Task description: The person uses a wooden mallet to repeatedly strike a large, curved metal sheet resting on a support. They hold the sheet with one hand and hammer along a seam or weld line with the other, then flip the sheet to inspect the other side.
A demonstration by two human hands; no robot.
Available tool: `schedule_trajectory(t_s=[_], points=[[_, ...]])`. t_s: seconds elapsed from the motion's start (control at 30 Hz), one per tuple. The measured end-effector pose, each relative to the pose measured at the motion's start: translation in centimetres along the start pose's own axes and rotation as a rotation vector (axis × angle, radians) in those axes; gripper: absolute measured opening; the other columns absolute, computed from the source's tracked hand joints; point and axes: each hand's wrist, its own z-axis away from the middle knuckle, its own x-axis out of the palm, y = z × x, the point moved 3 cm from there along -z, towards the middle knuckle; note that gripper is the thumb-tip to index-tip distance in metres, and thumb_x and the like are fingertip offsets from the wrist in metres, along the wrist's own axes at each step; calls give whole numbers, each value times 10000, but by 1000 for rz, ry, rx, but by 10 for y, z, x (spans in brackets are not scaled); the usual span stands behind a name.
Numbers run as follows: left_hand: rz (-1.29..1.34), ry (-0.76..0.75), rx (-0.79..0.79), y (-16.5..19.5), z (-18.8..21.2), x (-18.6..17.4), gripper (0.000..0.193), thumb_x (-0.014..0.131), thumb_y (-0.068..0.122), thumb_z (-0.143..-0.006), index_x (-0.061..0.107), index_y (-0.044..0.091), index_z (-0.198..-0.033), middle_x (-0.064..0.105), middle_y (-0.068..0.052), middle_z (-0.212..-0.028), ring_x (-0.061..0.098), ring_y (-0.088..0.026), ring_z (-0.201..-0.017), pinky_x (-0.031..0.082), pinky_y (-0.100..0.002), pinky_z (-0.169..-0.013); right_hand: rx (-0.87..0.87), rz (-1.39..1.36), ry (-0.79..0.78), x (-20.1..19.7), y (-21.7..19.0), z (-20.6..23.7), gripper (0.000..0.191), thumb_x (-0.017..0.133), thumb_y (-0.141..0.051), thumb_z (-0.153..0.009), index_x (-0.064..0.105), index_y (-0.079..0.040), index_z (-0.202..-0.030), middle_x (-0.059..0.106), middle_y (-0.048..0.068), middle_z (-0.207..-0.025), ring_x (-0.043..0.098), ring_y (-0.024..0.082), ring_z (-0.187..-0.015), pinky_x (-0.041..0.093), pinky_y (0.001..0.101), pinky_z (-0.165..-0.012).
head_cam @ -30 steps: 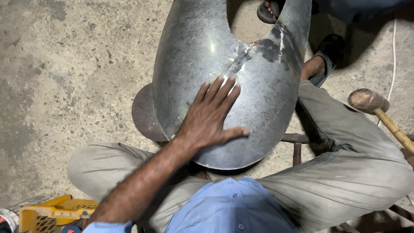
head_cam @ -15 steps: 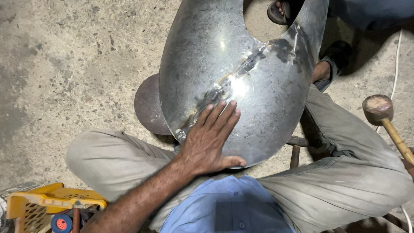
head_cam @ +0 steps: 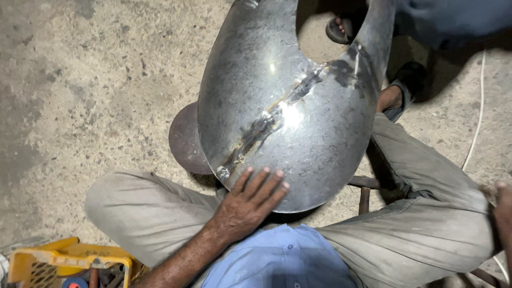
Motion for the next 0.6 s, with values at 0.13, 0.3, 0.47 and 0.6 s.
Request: schedule_trajectory(t_s=[0.13,0.3,0.47,0.6], points=[[141,154,232,9,-23,-19,439,523,252,-1068,526,114,-1485,496,-133,-1565,480,-355,-1435,371,-588,-1203,-167,39,-189,22,-63,27,385,730,-375,-950,743,-161,-1270,736,122,-1207,714,301,-984,564,437,-849],[-60,95,342,-2,-21,-57,437,546,208,-1021,581,72,-1434,541,-174,-1513,539,-398,-1372,440,-609,-1130,-200,-22,-483,86,-96,67,367,716,-411,-885,761,-174,-1162,775,82,-1126,755,302,-976,593,426,-840],[-244,159,412,-7,-12,-122,398,553,226,-1038,615,91,-1407,618,-189,-1420,655,-389,-1235,567,-566,-1001,-350,-97,-711,114,-120,100,376,752,-379,-860,765,-167,-1170,794,76,-1042,767,280,-962,560,441,-866],[-417,270,350,5,-19,-189,382,595,312,-1047,643,139,-1384,714,-165,-1306,726,-359,-1107,637,-490,-885,-327,94,-895,131,-126,112,288,723,-310,-898,762,-64,-1043,809,122,-965,781,246,-904,643,392,-822]])
